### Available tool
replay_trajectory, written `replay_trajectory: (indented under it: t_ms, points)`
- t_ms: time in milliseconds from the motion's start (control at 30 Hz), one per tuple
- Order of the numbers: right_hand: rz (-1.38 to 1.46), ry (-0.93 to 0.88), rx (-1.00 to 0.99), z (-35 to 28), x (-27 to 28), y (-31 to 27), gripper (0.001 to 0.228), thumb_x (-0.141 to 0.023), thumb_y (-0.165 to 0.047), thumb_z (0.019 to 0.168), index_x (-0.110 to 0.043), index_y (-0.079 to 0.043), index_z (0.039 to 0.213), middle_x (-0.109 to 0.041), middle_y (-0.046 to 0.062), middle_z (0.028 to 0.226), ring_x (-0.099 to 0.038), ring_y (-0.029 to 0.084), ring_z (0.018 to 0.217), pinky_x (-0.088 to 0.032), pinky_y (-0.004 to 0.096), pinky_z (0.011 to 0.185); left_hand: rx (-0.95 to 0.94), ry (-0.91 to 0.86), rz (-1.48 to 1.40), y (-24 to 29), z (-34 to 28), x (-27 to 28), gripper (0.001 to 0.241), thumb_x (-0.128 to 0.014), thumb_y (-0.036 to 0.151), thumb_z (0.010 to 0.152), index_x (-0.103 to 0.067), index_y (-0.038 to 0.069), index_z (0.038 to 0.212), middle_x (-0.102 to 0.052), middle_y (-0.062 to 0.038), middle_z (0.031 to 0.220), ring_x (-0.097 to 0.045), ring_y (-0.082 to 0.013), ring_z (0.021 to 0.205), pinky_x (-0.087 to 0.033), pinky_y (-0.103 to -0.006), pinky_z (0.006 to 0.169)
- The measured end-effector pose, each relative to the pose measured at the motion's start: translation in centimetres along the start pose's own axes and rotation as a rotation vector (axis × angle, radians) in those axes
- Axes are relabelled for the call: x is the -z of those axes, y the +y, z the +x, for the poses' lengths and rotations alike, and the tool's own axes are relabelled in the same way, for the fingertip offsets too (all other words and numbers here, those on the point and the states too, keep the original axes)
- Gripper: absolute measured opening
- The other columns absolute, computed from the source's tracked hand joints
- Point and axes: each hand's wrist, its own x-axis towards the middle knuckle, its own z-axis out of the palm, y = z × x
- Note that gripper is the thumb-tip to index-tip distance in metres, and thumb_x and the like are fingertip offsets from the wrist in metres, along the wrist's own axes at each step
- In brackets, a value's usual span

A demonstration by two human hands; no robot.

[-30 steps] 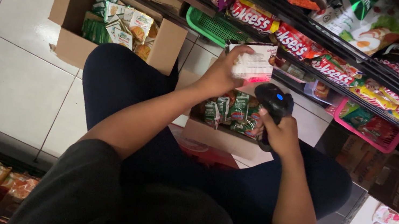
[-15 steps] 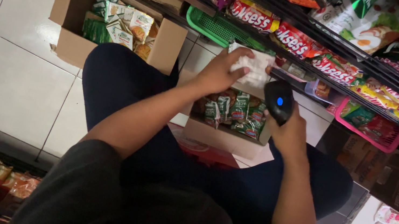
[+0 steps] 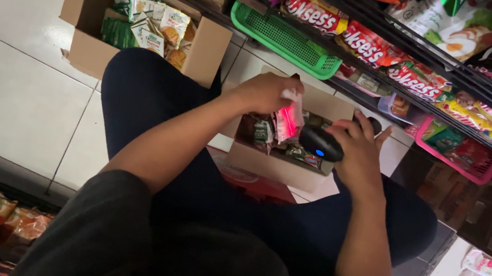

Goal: The recorder scans individual packets of instant noodles and places them onto grocery store shelves.

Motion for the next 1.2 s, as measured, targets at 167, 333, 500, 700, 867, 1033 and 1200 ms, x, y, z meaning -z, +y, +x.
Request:
replay_trajectory:
  t_ms: [167,333,500,700,867,1033,1200]
  points:
    - [0.024,-0.048,-0.011,0.0,-0.1,0.0,0.067,-0.076,0.012,0.056,-0.075,-0.021,0.114,-0.065,-0.003,0.127,-0.038,0.028,0.148,0.004,0.073,0.121,0.029,-0.042,0.054,0.0,0.0,-0.1,0.031,-0.072,0.026,0.087,-0.070,0.020,0.117,-0.074,-0.013,0.110,-0.070,-0.0355,0.103,-0.054,-0.0452,0.091]
    - [0.073,-0.052,-0.006,0.1,0.1,-0.2,0.060,-0.079,0.008,0.060,-0.074,-0.020,0.113,-0.065,-0.002,0.125,-0.038,0.028,0.147,0.008,0.070,0.122,0.047,-0.043,0.033,0.4,-0.2,0.1,0.030,-0.074,0.027,0.085,-0.071,0.020,0.114,-0.075,-0.013,0.109,-0.071,-0.0348,0.101,-0.054,-0.0443,0.090]
    - [0.079,-0.080,-0.021,0.1,0.2,-0.1,0.067,-0.079,0.007,0.057,-0.072,-0.017,0.119,-0.066,0.000,0.128,-0.038,0.029,0.148,0.008,0.069,0.121,0.069,-0.064,0.049,0.5,-0.1,0.0,0.020,-0.072,0.027,0.089,-0.074,0.020,0.108,-0.076,-0.012,0.106,-0.070,-0.0342,0.103,-0.053,-0.0444,0.091]
    - [0.244,0.191,-0.061,-0.2,-1.3,1.5,0.061,-0.078,0.002,0.068,-0.064,-0.004,0.127,-0.068,0.015,0.128,-0.059,0.034,0.131,-0.015,0.064,0.124,-0.045,0.037,-0.094,0.9,0.1,0.5,0.018,-0.073,0.024,0.088,-0.071,0.015,0.103,-0.075,-0.014,0.107,-0.068,-0.0357,0.105,-0.052,-0.0440,0.092]
    - [0.405,0.218,-0.240,0.1,0.6,-0.4,0.052,-0.082,-0.019,0.084,-0.060,-0.002,0.127,-0.071,0.022,0.107,-0.070,0.036,0.103,-0.053,0.044,0.089,-0.132,0.099,-0.152,0.9,0.2,-0.2,0.026,-0.075,0.022,0.085,-0.067,0.013,0.108,-0.072,-0.016,0.109,-0.067,-0.0373,0.107,-0.053,-0.0446,0.091]
    - [0.518,0.339,-0.161,0.3,-1.2,0.3,0.051,-0.080,-0.029,0.095,-0.059,-0.003,0.133,-0.074,0.013,0.099,-0.074,0.028,0.091,-0.056,0.039,0.083,-0.150,0.141,-0.219,2.0,-0.1,-0.4,0.022,-0.071,0.019,0.092,-0.063,0.013,0.112,-0.072,-0.014,0.114,-0.068,-0.0366,0.110,-0.053,-0.0436,0.094]
    - [0.668,0.308,-0.020,1.2,1.1,-3.3,0.066,-0.074,-0.017,0.095,-0.038,0.000,0.148,-0.062,0.010,0.113,-0.062,0.019,0.100,-0.051,0.033,0.090,-0.180,0.282,-0.393,3.9,-0.9,2.9,0.033,-0.068,0.015,0.094,-0.059,0.010,0.125,-0.069,-0.016,0.121,-0.066,-0.0328,0.114,-0.052,-0.0433,0.093]
